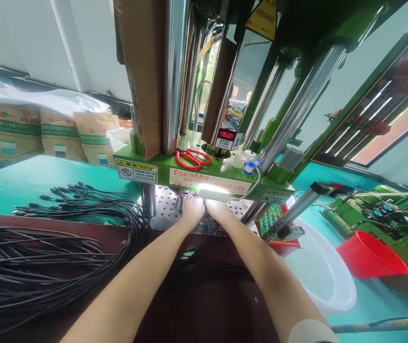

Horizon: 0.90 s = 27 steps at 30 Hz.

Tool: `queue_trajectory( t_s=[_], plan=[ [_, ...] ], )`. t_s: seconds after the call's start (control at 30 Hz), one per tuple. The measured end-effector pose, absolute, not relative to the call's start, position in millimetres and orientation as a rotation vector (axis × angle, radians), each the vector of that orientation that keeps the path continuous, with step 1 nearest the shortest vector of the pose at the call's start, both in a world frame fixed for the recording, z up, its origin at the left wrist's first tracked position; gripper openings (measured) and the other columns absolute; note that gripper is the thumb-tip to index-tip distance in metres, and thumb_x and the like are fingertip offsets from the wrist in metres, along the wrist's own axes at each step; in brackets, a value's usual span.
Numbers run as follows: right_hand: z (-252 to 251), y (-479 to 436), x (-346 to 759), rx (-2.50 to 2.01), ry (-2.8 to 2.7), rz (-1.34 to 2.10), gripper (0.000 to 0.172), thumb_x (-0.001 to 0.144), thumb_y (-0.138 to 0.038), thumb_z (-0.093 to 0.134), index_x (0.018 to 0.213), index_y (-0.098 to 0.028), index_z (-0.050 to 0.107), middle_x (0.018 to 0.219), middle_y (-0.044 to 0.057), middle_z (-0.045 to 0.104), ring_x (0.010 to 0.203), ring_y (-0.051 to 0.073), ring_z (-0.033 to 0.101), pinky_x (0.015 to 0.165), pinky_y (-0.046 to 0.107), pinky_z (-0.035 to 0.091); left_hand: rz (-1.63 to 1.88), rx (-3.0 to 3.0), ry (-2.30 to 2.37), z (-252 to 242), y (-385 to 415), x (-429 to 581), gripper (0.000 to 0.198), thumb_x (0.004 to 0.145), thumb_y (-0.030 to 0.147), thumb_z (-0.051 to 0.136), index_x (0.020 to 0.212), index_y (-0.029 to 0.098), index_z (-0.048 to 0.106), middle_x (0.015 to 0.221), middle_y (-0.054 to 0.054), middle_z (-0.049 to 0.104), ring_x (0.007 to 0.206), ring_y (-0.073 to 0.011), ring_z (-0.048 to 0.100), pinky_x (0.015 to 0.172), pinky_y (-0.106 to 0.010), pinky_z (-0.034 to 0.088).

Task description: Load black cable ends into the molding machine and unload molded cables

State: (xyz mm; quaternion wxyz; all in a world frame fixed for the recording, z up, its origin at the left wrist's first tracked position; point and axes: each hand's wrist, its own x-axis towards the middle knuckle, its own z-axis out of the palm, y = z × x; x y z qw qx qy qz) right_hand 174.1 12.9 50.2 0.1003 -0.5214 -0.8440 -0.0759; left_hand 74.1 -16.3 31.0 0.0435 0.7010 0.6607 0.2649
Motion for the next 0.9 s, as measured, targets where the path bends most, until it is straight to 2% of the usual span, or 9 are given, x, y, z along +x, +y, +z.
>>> queue_trajectory(
  t_s=[0.2,0.3,0.47,0.73,0.9],
  plan=[
    [50.9,14.8,172.6,-1.525,-2.553,-0.265,0.017,0.087,-0.016,0.043,0.091,-0.015,0.059,0.088,0.006,0.065,0.086,0.016,0.059,0.086,0.034,0.043,0.838,2.170,2.016,27.8,-16.4,73.4,0.032,0.082,0.018,0.036,0.095,0.013,0.065,0.086,-0.018,0.064,0.101,-0.0326,0.049,0.083,-0.042,0.034],
    [47.1,16.1,172.9,-1.528,-2.563,-0.275,0.016,0.087,-0.015,0.043,0.090,-0.014,0.059,0.087,0.005,0.065,0.085,0.016,0.058,0.087,0.034,0.041,0.846,2.178,2.021,24.0,-13.4,72.6,0.032,0.082,0.017,0.035,0.093,0.013,0.065,0.087,-0.017,0.064,0.097,-0.0311,0.050,0.080,-0.041,0.035],
    [37.7,20.3,171.5,-1.531,-2.539,-0.227,0.020,0.087,-0.016,0.041,0.085,-0.016,0.061,0.085,0.007,0.066,0.085,0.017,0.058,0.090,0.029,0.039,0.858,2.193,2.031,17.3,-8.5,72.7,0.030,0.080,0.015,0.037,0.089,0.013,0.065,0.086,-0.014,0.065,0.095,-0.0296,0.050,0.079,-0.041,0.036],
    [31.2,20.7,183.0,-1.492,-2.357,-0.037,0.026,0.081,-0.010,0.040,0.094,-0.016,0.062,0.095,0.009,0.067,0.099,0.020,0.056,0.094,0.030,0.036,0.842,2.283,2.047,19.9,-6.3,70.3,0.028,0.076,0.013,0.041,0.087,0.011,0.066,0.084,-0.015,0.064,0.091,-0.0287,0.054,0.077,-0.040,0.038],
    [34.2,22.0,199.1,-1.477,-2.195,0.136,0.031,0.081,-0.013,0.036,0.098,-0.019,0.062,0.091,0.005,0.068,0.092,0.019,0.059,0.088,0.031,0.041,0.859,2.304,2.046,28.9,-12.3,75.3,0.031,0.078,0.014,0.038,0.091,0.011,0.066,0.095,-0.016,0.063,0.096,-0.0294,0.053,0.079,-0.041,0.038]
  ],
)
